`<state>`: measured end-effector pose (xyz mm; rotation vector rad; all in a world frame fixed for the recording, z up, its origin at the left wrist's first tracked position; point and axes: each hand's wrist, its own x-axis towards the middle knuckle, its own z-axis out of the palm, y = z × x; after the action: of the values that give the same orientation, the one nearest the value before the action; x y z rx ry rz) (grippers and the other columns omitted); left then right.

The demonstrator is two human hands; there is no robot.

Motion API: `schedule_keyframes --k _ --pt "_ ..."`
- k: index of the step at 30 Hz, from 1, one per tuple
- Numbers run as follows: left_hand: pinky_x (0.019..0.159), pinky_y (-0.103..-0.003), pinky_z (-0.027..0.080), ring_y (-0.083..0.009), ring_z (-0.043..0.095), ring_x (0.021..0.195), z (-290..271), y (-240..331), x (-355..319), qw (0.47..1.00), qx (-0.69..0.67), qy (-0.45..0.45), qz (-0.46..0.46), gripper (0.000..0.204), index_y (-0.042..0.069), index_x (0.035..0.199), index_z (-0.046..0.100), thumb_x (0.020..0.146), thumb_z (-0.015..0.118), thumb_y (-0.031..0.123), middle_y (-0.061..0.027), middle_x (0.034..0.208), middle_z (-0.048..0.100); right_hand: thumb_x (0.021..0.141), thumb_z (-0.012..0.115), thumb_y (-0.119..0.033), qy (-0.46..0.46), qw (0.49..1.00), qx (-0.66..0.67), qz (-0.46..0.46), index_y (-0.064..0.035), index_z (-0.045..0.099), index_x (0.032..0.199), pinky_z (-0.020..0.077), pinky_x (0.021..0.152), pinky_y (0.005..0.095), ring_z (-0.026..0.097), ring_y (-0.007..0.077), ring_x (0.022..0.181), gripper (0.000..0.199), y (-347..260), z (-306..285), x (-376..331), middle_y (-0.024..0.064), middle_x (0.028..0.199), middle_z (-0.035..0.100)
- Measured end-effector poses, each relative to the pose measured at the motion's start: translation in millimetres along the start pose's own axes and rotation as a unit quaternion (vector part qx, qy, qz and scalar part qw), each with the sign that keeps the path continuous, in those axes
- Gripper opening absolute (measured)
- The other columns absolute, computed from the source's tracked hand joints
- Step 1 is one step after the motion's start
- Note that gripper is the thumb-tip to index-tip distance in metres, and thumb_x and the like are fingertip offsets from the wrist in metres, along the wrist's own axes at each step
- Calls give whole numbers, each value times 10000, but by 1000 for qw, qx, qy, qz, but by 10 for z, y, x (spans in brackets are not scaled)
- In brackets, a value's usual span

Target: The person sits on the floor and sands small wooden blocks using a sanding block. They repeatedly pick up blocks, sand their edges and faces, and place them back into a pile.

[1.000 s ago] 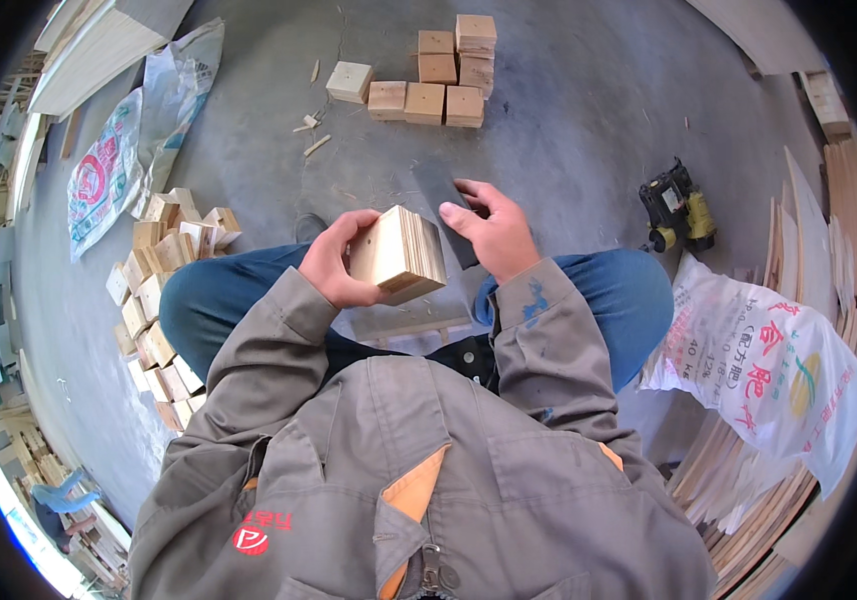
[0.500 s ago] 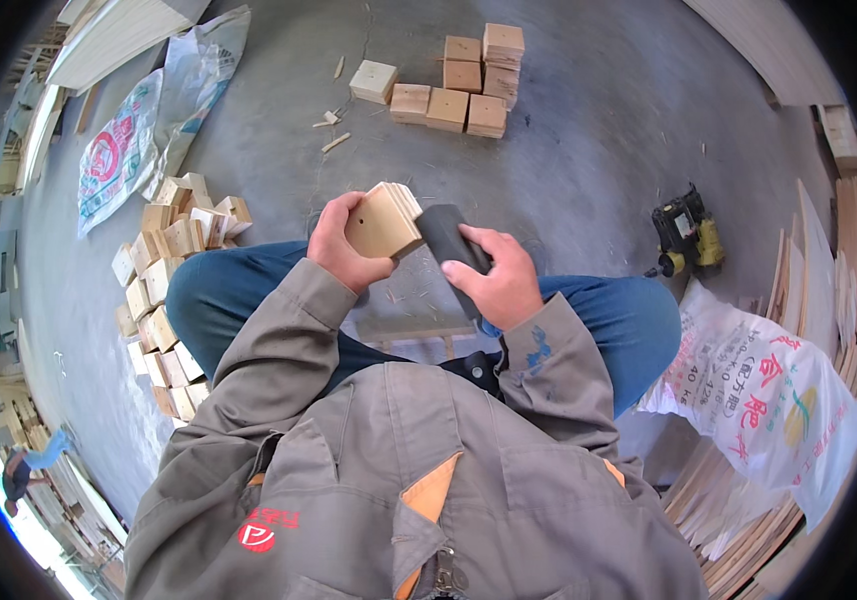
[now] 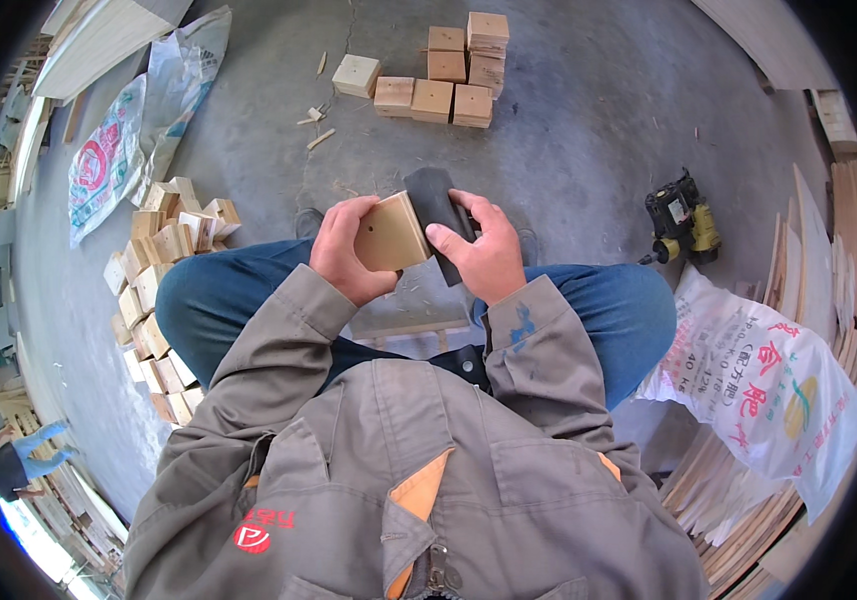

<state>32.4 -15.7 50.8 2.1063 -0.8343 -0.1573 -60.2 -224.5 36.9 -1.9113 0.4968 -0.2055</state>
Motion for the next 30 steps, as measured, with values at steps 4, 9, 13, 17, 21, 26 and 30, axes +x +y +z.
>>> schedule_keyframes --k 4,9,13,17,21,26,30 --pt "1025 -419 507 -366 607 1193 -24 105 9 997 -19 -4 72 829 23 1343 544 566 834 37 -193 1270 613 835 818 -324 43 996 -53 63 6 639 1325 501 1008 447 631 398 1155 618 202 -54 116 268 1234 651" --pt "1043 -448 504 -407 594 1214 13 203 12 992 -12 -22 125 841 16 1353 530 565 822 35 -211 1289 606 864 802 -295 82 991 100 33 24 631 1327 503 1006 425 640 360 1151 588 259 -3 143 244 1236 658" --pt "1050 -456 499 -409 583 1226 -6 83 -20 993 4 -12 114 844 22 1358 525 567 816 36 -217 1326 590 875 796 -272 16 995 97 13 17 626 1345 503 1004 414 643 348 1142 577 186 37 74 241 1247 658" --pt "1053 -458 495 -398 577 1240 -87 -37 6 993 35 70 88 859 35 1363 526 559 831 29 -207 1351 579 840 815 -294 -44 998 43 30 -10 646 1335 507 996 423 648 358 1128 595 187 -11 37 237 1221 664" --pt "1065 -453 491 -391 581 1236 -128 -44 51 991 39 93 91 888 47 1382 521 557 850 30 -197 1356 580 807 833 -304 -16 995 -85 49 -41 665 1321 515 981 419 657 366 1109 601 138 -176 13 238 1204 666" --pt "1072 -476 491 -396 576 1254 -54 52 62 987 40 32 150 872 66 1371 536 554 836 9 -181 1349 594 826 829 -277 41 992 117 27 -21 659 1320 515 971 397 658 320 1099 582 166 -172 77 205 1201 670" --pt "1065 -483 514 -411 565 1274 -35 124 25 982 40 -31 184 792 64 1332 568 577 781 -46 -165 1328 610 839 815 -252 12 996 86 -7 -17 665 1318 505 992 383 644 302 1128 554 29 -296 108 187 1214 670"
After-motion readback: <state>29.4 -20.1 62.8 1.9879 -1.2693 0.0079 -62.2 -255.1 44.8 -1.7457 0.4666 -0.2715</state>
